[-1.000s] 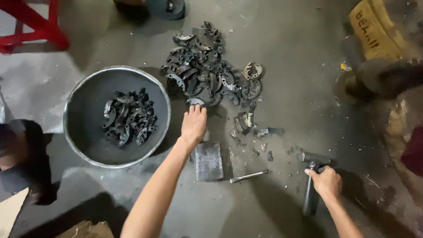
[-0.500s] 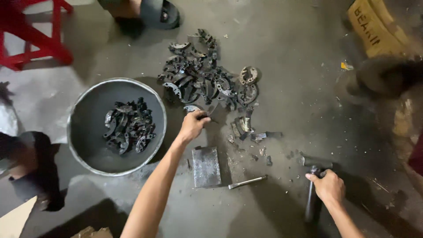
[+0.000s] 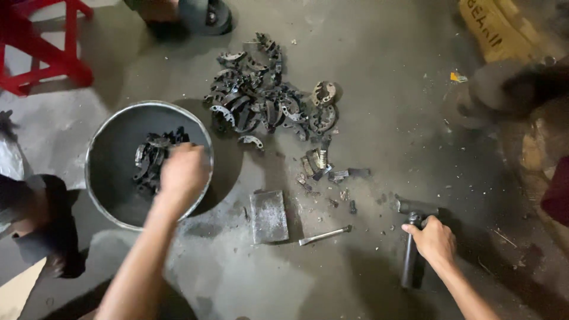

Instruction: The person sits on the workshop floor and hammers curved metal parts one at a time on a steel block, then places the hammered parts into a large metal bowl alongside a pile of similar parts. They occasionally pick up and turn parts by hand between hammer strikes.

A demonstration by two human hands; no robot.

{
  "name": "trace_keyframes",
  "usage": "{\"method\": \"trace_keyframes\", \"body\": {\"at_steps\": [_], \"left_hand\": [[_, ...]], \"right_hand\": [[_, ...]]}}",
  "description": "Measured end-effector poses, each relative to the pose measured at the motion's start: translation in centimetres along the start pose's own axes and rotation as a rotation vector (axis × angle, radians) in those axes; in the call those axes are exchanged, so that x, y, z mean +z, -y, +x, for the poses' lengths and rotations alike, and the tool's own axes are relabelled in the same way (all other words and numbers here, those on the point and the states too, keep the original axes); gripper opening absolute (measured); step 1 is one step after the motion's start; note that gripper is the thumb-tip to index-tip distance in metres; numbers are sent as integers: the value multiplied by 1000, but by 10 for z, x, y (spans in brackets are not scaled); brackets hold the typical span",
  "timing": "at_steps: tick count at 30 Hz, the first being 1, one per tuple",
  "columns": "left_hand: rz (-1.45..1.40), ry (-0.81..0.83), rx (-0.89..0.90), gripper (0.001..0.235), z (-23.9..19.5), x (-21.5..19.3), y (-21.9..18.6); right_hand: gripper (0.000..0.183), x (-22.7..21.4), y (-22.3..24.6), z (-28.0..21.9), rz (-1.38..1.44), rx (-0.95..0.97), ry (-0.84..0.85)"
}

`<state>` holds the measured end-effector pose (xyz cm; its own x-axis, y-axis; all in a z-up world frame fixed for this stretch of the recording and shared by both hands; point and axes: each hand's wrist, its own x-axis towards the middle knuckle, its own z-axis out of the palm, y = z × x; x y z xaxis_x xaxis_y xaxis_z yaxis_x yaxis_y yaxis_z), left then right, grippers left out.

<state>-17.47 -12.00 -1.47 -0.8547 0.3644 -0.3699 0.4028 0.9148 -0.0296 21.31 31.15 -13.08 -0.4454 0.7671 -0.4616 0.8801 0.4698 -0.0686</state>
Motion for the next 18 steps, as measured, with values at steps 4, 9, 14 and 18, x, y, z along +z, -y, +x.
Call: {"method": "trace_keyframes", "body": {"at_steps": [4, 9, 14, 18], "left_hand": [[-571, 43, 143, 24, 36, 15, -120], [-415, -454, 158, 28, 124, 131, -194], [-302, -660, 265, 25, 135, 151, -186], [-384, -527, 263, 23, 135, 159, -173]], "right_hand": [[54, 3, 0, -4, -8, 37, -47], [52, 3, 1, -3, -47, 113, 16], [54, 12, -8, 5, -35, 124, 33], [53, 16, -10, 3, -11, 98, -30]]}}
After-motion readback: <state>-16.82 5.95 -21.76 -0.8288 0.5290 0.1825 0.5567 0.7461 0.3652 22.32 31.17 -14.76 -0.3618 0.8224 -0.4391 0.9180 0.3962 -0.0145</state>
